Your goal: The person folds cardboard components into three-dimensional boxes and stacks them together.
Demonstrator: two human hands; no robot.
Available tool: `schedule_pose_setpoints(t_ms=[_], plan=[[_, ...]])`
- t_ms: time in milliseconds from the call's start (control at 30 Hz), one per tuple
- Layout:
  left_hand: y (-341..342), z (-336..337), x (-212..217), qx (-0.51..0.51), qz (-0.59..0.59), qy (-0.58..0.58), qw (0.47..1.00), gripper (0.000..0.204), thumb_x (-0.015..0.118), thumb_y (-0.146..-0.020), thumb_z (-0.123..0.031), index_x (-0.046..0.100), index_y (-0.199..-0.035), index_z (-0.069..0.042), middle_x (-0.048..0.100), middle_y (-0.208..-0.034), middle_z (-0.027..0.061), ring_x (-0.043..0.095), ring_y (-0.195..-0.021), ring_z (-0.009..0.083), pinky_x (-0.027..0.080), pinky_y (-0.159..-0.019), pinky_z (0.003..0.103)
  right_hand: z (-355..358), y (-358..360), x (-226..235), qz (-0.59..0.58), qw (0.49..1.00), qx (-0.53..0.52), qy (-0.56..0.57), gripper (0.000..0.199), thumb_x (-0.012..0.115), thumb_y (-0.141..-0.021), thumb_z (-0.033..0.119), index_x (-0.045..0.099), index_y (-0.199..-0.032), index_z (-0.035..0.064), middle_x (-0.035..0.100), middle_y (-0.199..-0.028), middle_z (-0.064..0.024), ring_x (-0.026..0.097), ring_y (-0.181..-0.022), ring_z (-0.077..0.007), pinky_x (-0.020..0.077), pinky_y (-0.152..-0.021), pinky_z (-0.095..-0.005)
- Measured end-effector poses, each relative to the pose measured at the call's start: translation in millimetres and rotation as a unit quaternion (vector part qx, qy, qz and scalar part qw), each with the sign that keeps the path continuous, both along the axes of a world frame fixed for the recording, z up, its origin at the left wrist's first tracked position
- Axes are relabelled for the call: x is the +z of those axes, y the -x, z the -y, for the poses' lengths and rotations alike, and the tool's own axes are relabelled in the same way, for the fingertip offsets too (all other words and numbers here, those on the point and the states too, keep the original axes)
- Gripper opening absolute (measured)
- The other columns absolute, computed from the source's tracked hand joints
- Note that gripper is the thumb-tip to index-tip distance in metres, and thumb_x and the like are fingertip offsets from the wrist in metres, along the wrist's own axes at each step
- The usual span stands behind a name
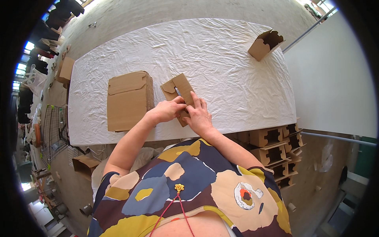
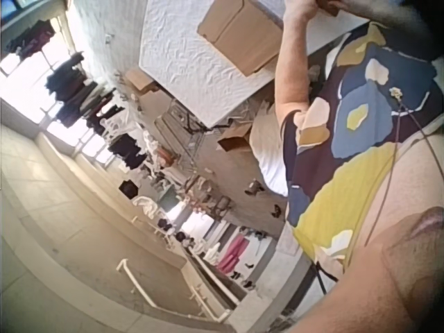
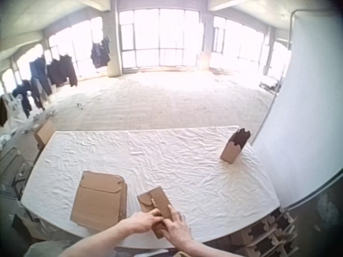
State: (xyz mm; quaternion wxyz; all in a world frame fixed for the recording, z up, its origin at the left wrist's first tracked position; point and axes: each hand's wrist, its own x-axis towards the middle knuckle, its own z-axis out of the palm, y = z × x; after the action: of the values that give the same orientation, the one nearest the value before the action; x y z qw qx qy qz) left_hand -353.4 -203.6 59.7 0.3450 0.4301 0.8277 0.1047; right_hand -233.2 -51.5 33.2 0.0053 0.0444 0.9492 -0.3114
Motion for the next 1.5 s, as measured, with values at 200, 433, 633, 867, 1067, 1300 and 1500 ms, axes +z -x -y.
schedule_pose_setpoints(t_ms=[200,433,633,867,1067,1300,1500], plan=[[-7.0,1.2,7.2,-0.001,-0.059,-0.020,0.998,0.030,0.063,-0.087,-0.015,0.064,-0.117,-0.022,0.056,-0.123,0.0000,0.066,-0.101,0.0281,0.055,-0.084,0.042,-4.7,4.7,1.3,0.019,0.999,0.008,0.044,0.029,0.082,-0.071,0.015,0.069,-0.096,0.0101,0.026,-0.160,-0.0071,0.034,-0.138,-0.0374,0.0482,-0.101,-0.0478],[-12.4,-7.1,9.1,0.007,-0.133,-0.081,0.988,0.015,0.062,-0.084,-0.011,0.068,-0.098,-0.014,0.064,-0.103,0.0026,0.067,-0.092,0.0305,0.054,-0.074,0.044,-7.7,6.8,-0.6,-0.005,0.999,-0.004,0.039,0.025,0.075,-0.079,0.019,0.069,-0.101,0.0093,0.029,-0.158,-0.0076,0.038,-0.135,-0.0372,0.0472,-0.102,-0.0482],[-6.5,-0.1,4.9,0.029,-0.065,-0.114,0.991,0.019,0.070,-0.076,-0.008,0.065,-0.093,-0.012,0.059,-0.101,0.0069,0.065,-0.096,0.0312,0.053,-0.077,0.045,-8.6,5.8,2.5,0.022,0.998,0.016,0.052,0.024,0.073,-0.082,0.023,0.069,-0.103,0.0109,0.031,-0.157,-0.0055,0.040,-0.133,-0.0369,0.0500,-0.096,-0.0529],[-14.5,-2.0,1.0,0.052,-0.075,-0.162,0.983,0.020,0.069,-0.077,-0.010,0.069,-0.096,-0.016,0.057,-0.101,0.0068,0.062,-0.098,0.0293,0.053,-0.080,0.044,-18.3,5.9,-3.2,0.002,0.997,0.014,0.076,0.018,0.073,-0.082,0.022,0.069,-0.095,0.0097,0.036,-0.155,-0.0059,0.046,-0.130,-0.0354,0.0502,-0.097,-0.0489],[-14.2,10.9,-2.2,0.100,-0.049,-0.166,0.980,0.016,0.071,-0.077,-0.012,0.070,-0.092,-0.015,0.059,-0.099,0.0037,0.063,-0.095,0.0273,0.052,-0.080,0.041,-18.3,7.7,-17.3,-0.029,0.992,0.031,0.115,0.016,0.071,-0.082,0.020,0.067,-0.088,0.0052,0.041,-0.151,-0.0096,0.051,-0.127,-0.0358,0.0474,-0.100,-0.0435],[-13.9,21.7,1.6,0.139,0.009,-0.195,0.971,0.021,0.076,-0.071,-0.006,0.069,-0.090,-0.011,0.057,-0.096,0.0014,0.062,-0.092,0.0227,0.052,-0.079,0.036,-25.4,9.4,-9.0,-0.026,0.984,0.054,0.167,0.012,0.071,-0.084,0.009,0.062,-0.082,0.0007,0.042,-0.149,-0.0131,0.059,-0.115,-0.0320,0.0502,-0.089,-0.0398],[-9.6,30.4,-8.6,0.129,0.059,-0.272,0.952,0.022,0.075,-0.071,0.003,0.066,-0.087,-0.007,0.053,-0.095,0.0022,0.060,-0.089,0.0197,0.051,-0.076,0.033,-34.3,12.6,-8.0,0.007,0.976,0.041,0.212,0.017,0.073,-0.084,0.015,0.065,-0.080,0.0000,0.043,-0.148,-0.0150,0.056,-0.119,-0.0357,0.0494,-0.094,-0.0417]])
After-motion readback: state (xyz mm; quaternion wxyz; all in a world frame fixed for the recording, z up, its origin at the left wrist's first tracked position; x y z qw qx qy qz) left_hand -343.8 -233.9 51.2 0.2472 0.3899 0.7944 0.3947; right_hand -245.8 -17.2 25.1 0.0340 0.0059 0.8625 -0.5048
